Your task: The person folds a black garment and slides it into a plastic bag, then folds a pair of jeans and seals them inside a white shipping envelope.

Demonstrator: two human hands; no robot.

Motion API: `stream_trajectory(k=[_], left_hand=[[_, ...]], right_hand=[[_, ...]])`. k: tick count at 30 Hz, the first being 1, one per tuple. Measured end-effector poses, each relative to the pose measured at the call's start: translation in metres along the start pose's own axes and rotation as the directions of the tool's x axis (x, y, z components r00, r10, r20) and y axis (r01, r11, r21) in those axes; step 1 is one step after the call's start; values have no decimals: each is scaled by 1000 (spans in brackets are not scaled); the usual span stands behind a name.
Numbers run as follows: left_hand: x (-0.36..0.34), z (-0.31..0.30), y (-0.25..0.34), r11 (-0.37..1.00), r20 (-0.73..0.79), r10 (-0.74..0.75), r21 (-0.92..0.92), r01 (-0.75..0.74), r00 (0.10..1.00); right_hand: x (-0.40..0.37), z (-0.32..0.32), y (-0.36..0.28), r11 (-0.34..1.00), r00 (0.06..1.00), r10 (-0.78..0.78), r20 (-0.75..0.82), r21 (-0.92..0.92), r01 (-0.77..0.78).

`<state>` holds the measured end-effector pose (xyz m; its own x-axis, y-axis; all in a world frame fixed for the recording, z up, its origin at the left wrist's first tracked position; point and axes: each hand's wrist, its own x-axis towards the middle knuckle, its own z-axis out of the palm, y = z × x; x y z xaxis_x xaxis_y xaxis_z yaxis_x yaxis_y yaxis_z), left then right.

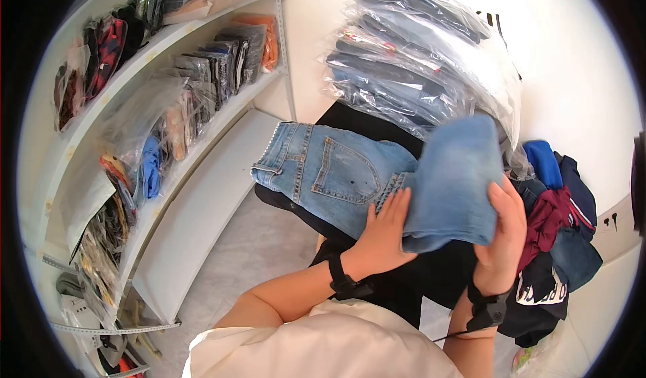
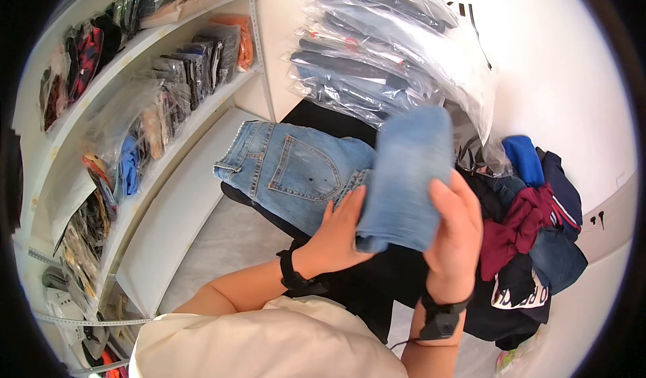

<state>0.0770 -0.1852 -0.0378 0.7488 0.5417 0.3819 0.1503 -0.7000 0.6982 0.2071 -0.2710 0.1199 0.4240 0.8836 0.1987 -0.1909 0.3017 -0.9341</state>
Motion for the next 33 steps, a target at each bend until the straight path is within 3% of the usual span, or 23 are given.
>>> stream_trajectory(k=[1, 2, 3, 5, 6, 7, 9, 11, 13, 14, 15, 17, 18, 19, 21, 22, 23, 25, 27, 29, 30, 31, 33], left_hand=[[1, 3, -11, 994, -35, -91, -61, 88, 995], [0, 6, -28, 982, -172, 72, -157, -100, 982], [-4, -1, -27, 983, -177, 71, -153, -98, 982], [-15, -13, -20, 754, -227, -315, -649, 98, 921], [-17, -12, -31, 737, -353, -332, -676, 6, 875], [-20, -20, -36, 738, -360, -335, -675, 5, 871], [-30, -40, -48, 208, -37, -657, -969, 134, 753], [-40, -54, -52, 131, 25, -650, -981, 145, 760], [-48, -65, -54, -26, 145, -616, -986, 163, 774], [-57, -66, -61, 75, 152, -615, -965, 250, 774], [-61, -76, -60, 74, 159, -612, -964, 257, 774], [-67, -102, -56, 239, 333, -597, -795, 558, 730], [-72, -105, -64, 331, 353, -604, -704, 628, 714], [-78, -106, -71, 335, 359, -597, -701, 630, 717], [-85, -106, -81, 436, 156, -727, -648, 625, 668], [-85, -108, -79, 456, 94, -737, -662, 595, 670], [-85, -109, -79, 459, 101, -733, -656, 599, 672], [-82, -109, -83, 393, 122, -686, -767, 507, 717], [-79, -109, -87, 366, 157, -691, -765, 530, 705], [-77, -110, -94, 343, 187, -696, -762, 549, 693], [-77, -111, -96, 303, 215, -686, -784, 542, 695], [-78, -112, -97, 262, 240, -677, -805, 532, 696], [-79, -113, -94, 283, 193, -661, -831, 479, 725]], right_hand=[[9, 18, 7, 999, 993, -27, 115, 29, 23], [23, 11, 24, 988, 918, -70, 390, 151, 11], [27, 37, 25, 994, 881, -58, 470, 105, 9], [36, 47, 46, 957, 879, 16, 477, -262, 125], [40, 42, 67, 853, 876, 10, 481, -462, 244], [44, 33, 93, 692, 872, 2, 489, -631, 352], [45, 4, 159, 454, 841, 151, 520, -792, 408], [34, 2, 177, 460, 824, 132, 551, -771, 441], [27, 4, 176, 463, 905, 53, 422, -814, 352], [25, 1, 181, 412, 923, -20, 384, -838, 358], [22, 2, 183, 412, 926, -21, 377, -841, 351], [18, 3, 184, 468, 990, -142, 18, -880, 83], [19, -1, 184, 500, 994, -100, -34, -866, 21], [22, -6, 191, 498, 993, -106, -43, -867, 15], [31, -17, 206, 909, 980, 102, -171, -384, -162], [34, -4, 180, 913, 945, 270, -184, -264, -312], [41, -5, 177, 914, 944, 268, -194, -259, -312], [52, -8, 172, 855, 864, 501, -48, -124, -503], [60, -1, 168, 836, 852, 522, -46, -169, -522], [61, 12, 164, 811, 812, 573, 107, 71, -581], [61, 16, 165, 801, 802, 584, 127, 75, -594], [60, 19, 164, 803, 805, 578, 133, 80, -590], [53, 27, 157, 911, 910, 364, 200, 126, -392]])
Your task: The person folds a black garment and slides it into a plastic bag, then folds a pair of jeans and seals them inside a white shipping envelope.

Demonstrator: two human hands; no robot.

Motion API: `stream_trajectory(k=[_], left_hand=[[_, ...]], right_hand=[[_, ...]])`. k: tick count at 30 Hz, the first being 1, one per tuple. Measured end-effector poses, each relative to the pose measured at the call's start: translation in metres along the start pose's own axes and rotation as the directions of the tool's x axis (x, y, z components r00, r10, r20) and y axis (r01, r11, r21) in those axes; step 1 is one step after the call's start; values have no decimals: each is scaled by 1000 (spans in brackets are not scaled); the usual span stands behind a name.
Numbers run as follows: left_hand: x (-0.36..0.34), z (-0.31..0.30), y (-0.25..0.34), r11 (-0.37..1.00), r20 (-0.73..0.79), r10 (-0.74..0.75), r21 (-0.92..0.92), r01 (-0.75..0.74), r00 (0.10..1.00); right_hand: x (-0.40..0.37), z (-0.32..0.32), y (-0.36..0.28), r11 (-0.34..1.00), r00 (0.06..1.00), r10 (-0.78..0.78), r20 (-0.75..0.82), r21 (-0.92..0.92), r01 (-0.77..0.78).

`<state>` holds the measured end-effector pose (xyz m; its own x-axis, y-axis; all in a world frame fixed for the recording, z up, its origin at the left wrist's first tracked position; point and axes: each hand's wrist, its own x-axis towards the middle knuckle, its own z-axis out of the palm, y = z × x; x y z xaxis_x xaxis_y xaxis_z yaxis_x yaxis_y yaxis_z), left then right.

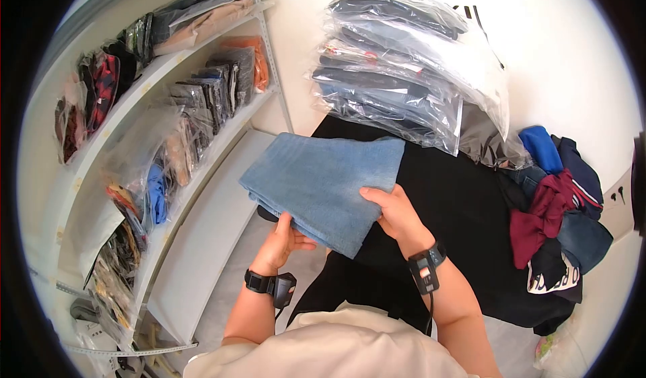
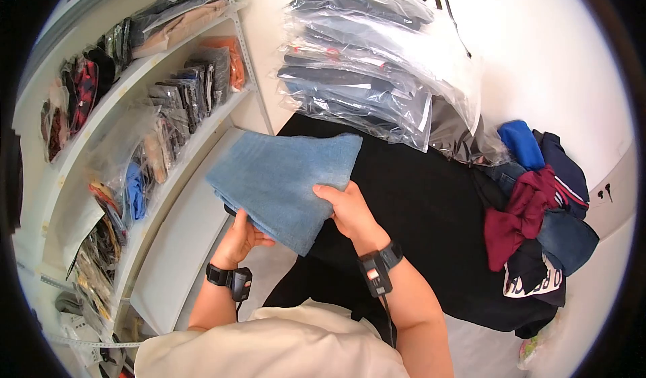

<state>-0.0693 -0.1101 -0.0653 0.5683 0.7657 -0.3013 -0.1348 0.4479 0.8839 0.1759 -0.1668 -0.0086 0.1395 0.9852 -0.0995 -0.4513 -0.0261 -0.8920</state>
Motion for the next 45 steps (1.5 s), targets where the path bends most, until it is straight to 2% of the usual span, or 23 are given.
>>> stream_trajectory(k=[2, 4, 5, 7, 11, 13, 14, 17, 19, 20, 21, 22, 24, 27, 30, 32, 33, 35, 36, 38, 40, 41, 45], left_hand=[[-3, 2, -3, 998, -6, 53, -28, -53, 999], [-1, 0, -12, 906, -2, 298, -316, -283, 955], [1, -2, -12, 908, -1, 297, -310, -283, 955], [6, 0, -7, 659, 79, 414, -713, -239, 907], [6, 61, 0, 665, 225, 329, -744, -56, 917], [12, 89, -8, 813, 518, 395, -581, -26, 759], [18, 102, -16, 819, 546, 374, -574, 9, 750], [32, 141, -36, 979, 660, 39, -175, 102, 750], [41, 173, -46, 986, 658, -165, 108, 125, 735], [45, 179, -56, 980, 650, -166, 191, 52, 742], [43, 186, -55, 979, 641, -150, 200, 24, 752], [41, 191, -53, 977, 631, -135, 212, -2, 764], [44, 195, -60, 976, 647, -127, 218, -23, 752], [46, 185, -71, 974, 694, -58, 196, -111, 718], [43, 175, -73, 974, 728, 28, 135, -184, 685], [35, 165, -62, 972, 690, -20, 181, -147, 724], [28, 157, -56, 973, 648, 20, 162, -164, 761], [24, 139, -50, 970, 595, 81, 137, -201, 800], [22, 125, -47, 947, 515, 207, 109, -303, 832], [20, 92, -44, 889, 354, 399, 75, -451, 846], [12, 60, -23, 860, 194, 447, 173, -479, 873], [12, 43, -15, 841, 130, 485, 204, -502, 865], [12, -22, 9, 755, -146, 627, 355, -551, 765]], right_hand=[[-12, 3, -10, 997, 996, -70, 61, 24, 69], [-33, 0, -26, 988, 983, -146, 107, 74, 139], [-45, -7, -35, 983, 982, -165, 97, 95, 156], [-71, -32, -48, 975, 981, -187, 42, 127, 181], [-132, -102, -64, 963, 938, -253, -236, 34, 269], [-169, -136, -75, 949, 872, -299, -388, -29, 313], [-188, -151, -83, 942, 842, -315, -438, -41, 332], [-246, -203, -102, 957, 768, -286, -573, -122, 265], [-278, -239, -102, 963, 720, -270, -639, -158, 220], [-290, -268, -92, 875, 615, -371, -696, -483, -19], [-297, -283, -84, 654, 526, -500, -688, -698, -292], [-299, -277, -81, 371, 462, -608, -646, -745, -554], [-289, -242, -85, 195, 545, -701, -459, -859, -472], [-254, -161, -97, 103, 641, -729, -240, -964, -244], [-201, -109, -80, 47, 667, -740, -85, -996, -74], [-165, -123, -34, -89, 869, -495, 9, -995, -40], [-152, -124, -22, -297, 916, -398, 55, -952, -72], [-150, -129, -22, -258, 921, -388, 41, -964, -66], [-152, -131, -22, -206, 924, -381, -20, -973, -106], [-155, -135, -17, -241, 922, -388, 4, -966, -98], [-154, -128, -17, -268, 863, -495, 96, -962, -47], [-153, -121, -31, -342, 812, -514, 276, -934, 101], [-157, -113, -32, -228, 856, -491, 165, -972, 57]])
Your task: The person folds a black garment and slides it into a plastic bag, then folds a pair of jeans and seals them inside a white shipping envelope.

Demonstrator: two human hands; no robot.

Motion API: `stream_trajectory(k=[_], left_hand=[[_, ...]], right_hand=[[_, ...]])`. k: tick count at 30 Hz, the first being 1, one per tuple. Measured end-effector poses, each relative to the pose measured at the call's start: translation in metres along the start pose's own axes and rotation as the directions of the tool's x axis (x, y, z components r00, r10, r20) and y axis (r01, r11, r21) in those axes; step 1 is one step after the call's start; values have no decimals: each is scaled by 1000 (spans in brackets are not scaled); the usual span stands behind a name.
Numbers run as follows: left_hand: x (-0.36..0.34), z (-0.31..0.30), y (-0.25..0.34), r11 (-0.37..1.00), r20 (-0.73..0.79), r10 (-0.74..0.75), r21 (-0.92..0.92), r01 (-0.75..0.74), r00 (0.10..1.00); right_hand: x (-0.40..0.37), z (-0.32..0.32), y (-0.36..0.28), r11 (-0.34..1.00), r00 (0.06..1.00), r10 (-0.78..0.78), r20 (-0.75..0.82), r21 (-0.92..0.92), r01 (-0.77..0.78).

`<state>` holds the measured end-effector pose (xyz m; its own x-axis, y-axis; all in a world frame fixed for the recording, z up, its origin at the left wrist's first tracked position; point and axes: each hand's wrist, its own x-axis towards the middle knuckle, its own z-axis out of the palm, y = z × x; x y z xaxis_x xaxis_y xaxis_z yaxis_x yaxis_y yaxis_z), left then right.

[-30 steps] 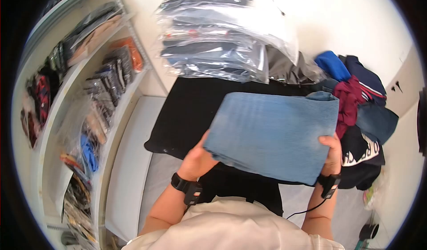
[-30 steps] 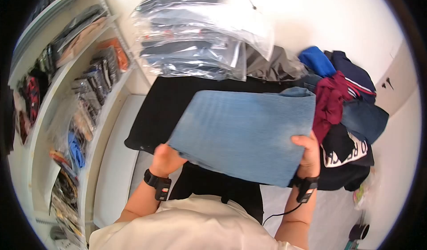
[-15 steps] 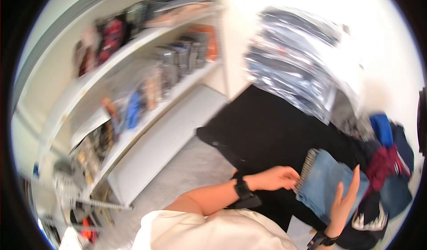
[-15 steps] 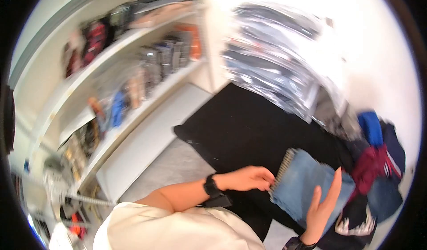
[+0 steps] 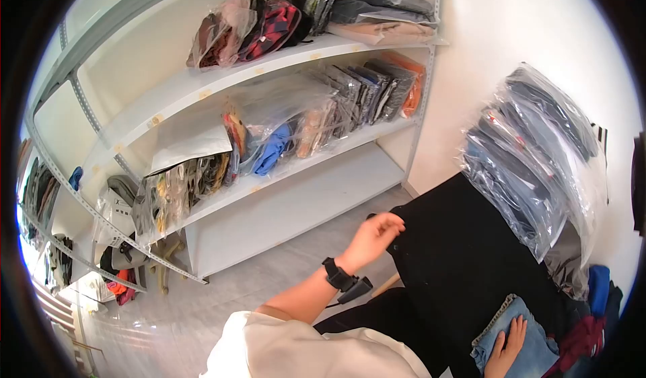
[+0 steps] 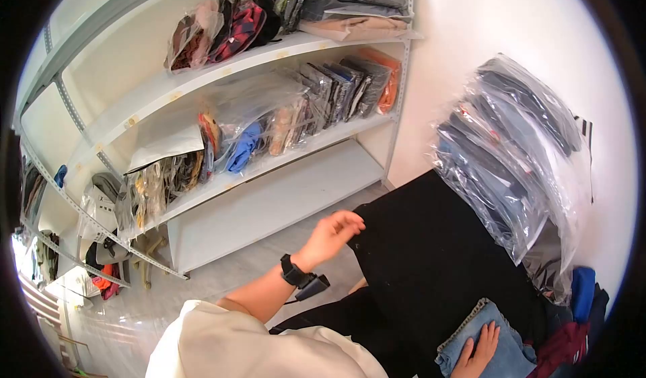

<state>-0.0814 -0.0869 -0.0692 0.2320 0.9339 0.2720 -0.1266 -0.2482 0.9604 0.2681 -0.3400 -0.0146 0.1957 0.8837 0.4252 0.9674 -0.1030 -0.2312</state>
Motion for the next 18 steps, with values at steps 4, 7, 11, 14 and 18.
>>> stream_trajectory(k=[4, 7, 11, 14, 18], left_hand=[[14, -60, -1, 955, -314, 90, 297, 8, 945], [22, -106, -9, 894, -458, 187, 446, 43, 869], [26, -151, 4, 845, -552, 276, 530, 75, 787], [33, -180, 4, 494, -470, 525, 847, 196, 709], [40, -209, 4, 262, -400, 502, 915, 306, 767]], right_hand=[[2, -2, -10, 999, 999, 39, -14, 38, -39], [2, 0, -10, 1000, 1000, 21, -24, 18, -20], [5, 1, -14, 999, 998, 31, -45, 14, -31], [4, 2, -13, 1000, 998, 18, -62, 1, -18], [3, 5, -12, 1000, 995, 5, -96, -5, -5]])
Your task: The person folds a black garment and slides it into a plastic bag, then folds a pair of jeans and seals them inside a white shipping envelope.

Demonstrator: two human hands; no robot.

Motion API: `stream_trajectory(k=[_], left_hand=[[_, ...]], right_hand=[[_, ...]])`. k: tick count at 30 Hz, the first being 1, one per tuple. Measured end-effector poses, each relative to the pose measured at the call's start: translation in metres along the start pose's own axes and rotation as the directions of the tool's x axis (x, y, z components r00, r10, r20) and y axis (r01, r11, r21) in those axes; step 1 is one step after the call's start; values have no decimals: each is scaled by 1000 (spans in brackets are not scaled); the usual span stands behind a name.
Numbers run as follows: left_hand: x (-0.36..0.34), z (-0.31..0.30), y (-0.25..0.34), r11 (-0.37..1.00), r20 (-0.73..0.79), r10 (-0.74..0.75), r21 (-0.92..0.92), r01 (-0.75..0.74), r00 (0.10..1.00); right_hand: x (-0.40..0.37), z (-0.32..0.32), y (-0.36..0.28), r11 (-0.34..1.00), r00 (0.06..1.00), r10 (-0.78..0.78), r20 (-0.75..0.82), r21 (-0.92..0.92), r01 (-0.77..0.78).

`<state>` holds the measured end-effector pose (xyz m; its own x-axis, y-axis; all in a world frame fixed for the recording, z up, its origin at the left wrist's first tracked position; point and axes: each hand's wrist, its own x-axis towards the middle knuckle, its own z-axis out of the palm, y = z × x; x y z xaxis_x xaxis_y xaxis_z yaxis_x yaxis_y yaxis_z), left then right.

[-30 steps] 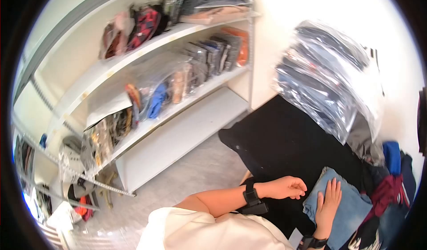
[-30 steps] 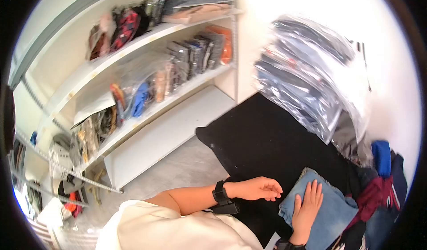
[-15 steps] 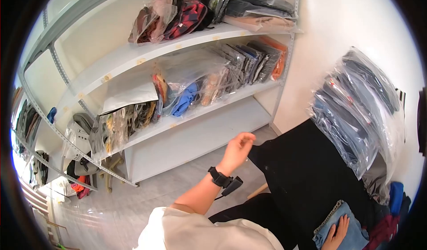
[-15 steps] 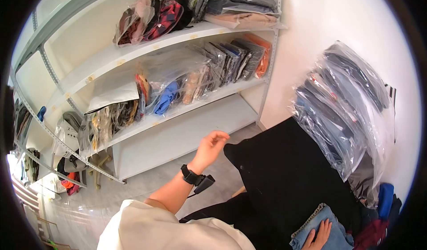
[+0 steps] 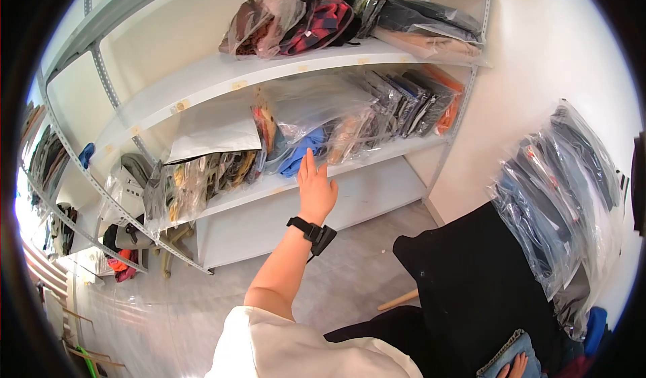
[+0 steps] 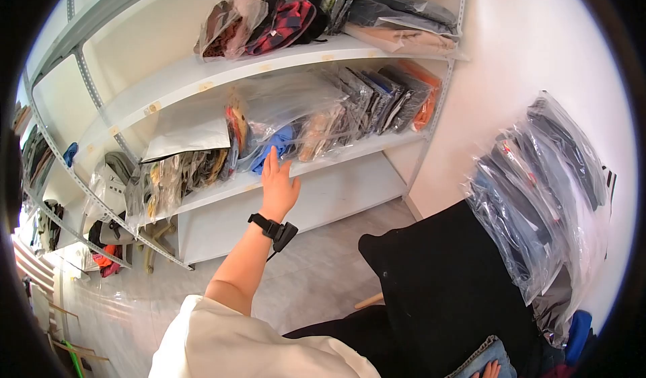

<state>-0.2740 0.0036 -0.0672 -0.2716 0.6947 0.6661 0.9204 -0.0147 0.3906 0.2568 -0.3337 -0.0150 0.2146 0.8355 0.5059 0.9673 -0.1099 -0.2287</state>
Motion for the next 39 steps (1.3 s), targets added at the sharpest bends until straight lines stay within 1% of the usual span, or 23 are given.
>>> stream_trajectory(k=[1, 5, 8, 10, 11, 13, 17, 19, 20, 21, 23, 24, 25, 27, 30, 31, 32, 33, 34, 35, 36, 37, 39], left_hand=[[2, 2, -4, 998, 49, 0, 70, -3, 999], [10, 3, -22, 986, 59, 51, 154, -60, 997], [16, -9, -43, 981, -14, 35, 189, -32, 999], [23, -21, -64, 917, -170, -23, 389, 88, 985], [26, -28, -75, 917, -171, -23, 390, 89, 985], [33, -45, -95, 796, -98, -98, 590, 137, 990], [47, -62, -134, 746, -54, -4, 665, 39, 999], [55, -76, -129, 805, 6, -128, 585, 101, 992], [55, -82, -125, 771, -87, -21, 633, 72, 996], [57, -86, -119, 773, -88, -17, 631, 69, 996], [61, -101, -87, 882, -261, 56, 466, 75, 964], [60, -108, -65, 876, -314, 160, 482, 12, 936], [54, -115, -36, 897, -325, 206, 439, -46, 923], [38, -123, 21, 910, -315, 346, 343, -234, 884], [-6, -129, 115, 856, -186, 498, -52, -514, 847], [-30, -121, 142, 819, -140, 501, -244, -520, 854], [-51, -115, 166, 732, -82, 555, -424, -533, 828], [-66, -117, 193, 623, -73, 628, -551, -556, 775], [-80, -121, 219, 527, -11, 649, -714, -460, 761], [-94, -117, 238, 448, 63, 714, -806, -386, 697], [-108, -112, 258, 378, 66, 762, -853, -360, 644], [-122, -109, 275, 309, 64, 808, -892, -329, 586], [-147, -102, 302, 227, 63, 867, -934, -277, 495]], right_hand=[[0, 0, 0, 1000, 1000, -5, 2, 3, 5], [1, -1, -3, 1000, 1000, -10, -8, -26, 10], [2, -3, -7, 999, 1000, 21, 3, -30, -21], [2, -3, -7, 999, 999, 33, 10, -28, -33], [1, -3, -6, 999, 999, 33, 4, -30, -33], [0, -1, -4, 999, 1000, 31, -2, -29, -31], [-2, 0, -2, 998, 1000, 16, -17, -53, -17], [-3, -1, -3, 999, 999, 14, -30, -52, -15], [-2, -1, -4, 999, 999, 18, -38, -43, -20], [-3, -2, -5, 999, 999, 22, -46, -33, -24], [-5, 0, -1, 999, 998, 10, -69, -37, -13], [-6, 1, 1, 999, 996, -6, -85, -41, 3], [-6, 2, 2, 999, 996, -3, -89, -44, -1], [-5, 1, 1, 999, 997, 11, -81, -51, -15], [-4, 2, 1, 998, 997, 24, -74, -55, -28], [-1, 0, -3, 998, 996, 58, -66, 11, -58], [-4, 3, -5, 993, 993, 100, -59, 74, -96], [-2, 13, -8, 957, 974, 226, 1, 188, -222], [-5, 19, -16, 943, 968, 231, -94, 268, -199], [-1, 15, -33, 922, 978, 205, -41, 344, -179], [2, 11, -51, 903, 983, 184, 5, 394, -171], [6, 8, -62, 951, 998, 56, 31, 304, -63], [10, 9, -70, 907, 995, -3, 96, 419, -37]])
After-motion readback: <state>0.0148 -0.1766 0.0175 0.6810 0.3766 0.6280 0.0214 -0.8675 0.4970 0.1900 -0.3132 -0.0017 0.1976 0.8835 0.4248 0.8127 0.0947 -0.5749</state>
